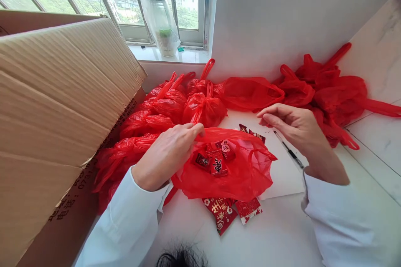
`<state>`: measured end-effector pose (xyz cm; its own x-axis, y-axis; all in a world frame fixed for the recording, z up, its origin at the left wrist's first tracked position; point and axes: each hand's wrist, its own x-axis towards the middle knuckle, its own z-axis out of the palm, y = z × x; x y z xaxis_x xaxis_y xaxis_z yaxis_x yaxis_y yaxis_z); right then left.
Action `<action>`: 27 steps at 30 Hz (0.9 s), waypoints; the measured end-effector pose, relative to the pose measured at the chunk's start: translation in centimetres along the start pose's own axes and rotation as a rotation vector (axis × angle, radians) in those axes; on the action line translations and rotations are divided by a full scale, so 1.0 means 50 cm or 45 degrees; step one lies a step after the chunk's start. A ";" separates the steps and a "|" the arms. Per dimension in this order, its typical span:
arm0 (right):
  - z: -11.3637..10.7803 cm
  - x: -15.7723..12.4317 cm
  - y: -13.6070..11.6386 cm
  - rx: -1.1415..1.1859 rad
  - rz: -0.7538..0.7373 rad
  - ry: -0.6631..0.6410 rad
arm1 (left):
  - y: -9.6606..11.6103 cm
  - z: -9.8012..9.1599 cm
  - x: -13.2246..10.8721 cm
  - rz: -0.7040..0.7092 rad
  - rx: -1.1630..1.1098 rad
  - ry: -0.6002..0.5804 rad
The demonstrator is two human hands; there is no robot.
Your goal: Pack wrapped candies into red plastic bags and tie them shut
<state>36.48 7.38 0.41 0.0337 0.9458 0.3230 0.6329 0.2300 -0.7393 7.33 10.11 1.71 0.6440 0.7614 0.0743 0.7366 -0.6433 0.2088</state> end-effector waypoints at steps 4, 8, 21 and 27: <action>0.044 -0.041 -0.074 0.182 -0.188 -0.565 | 0.004 -0.005 0.009 -0.067 -0.126 0.173; 0.163 -0.054 -0.047 -0.257 -0.328 -0.713 | 0.005 -0.005 0.013 -0.120 -0.144 0.199; 0.195 -0.038 0.001 -0.436 -0.452 -0.814 | 0.011 0.003 0.012 -0.122 -0.188 0.241; 0.202 -0.033 -0.020 -0.742 -0.290 -0.567 | 0.013 -0.001 0.015 -0.143 -0.170 0.288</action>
<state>27.97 7.89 -5.33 -0.3829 0.9211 0.0701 0.8965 0.3888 -0.2122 8.29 10.25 1.94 0.4863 0.8355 0.2559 0.7572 -0.5491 0.3537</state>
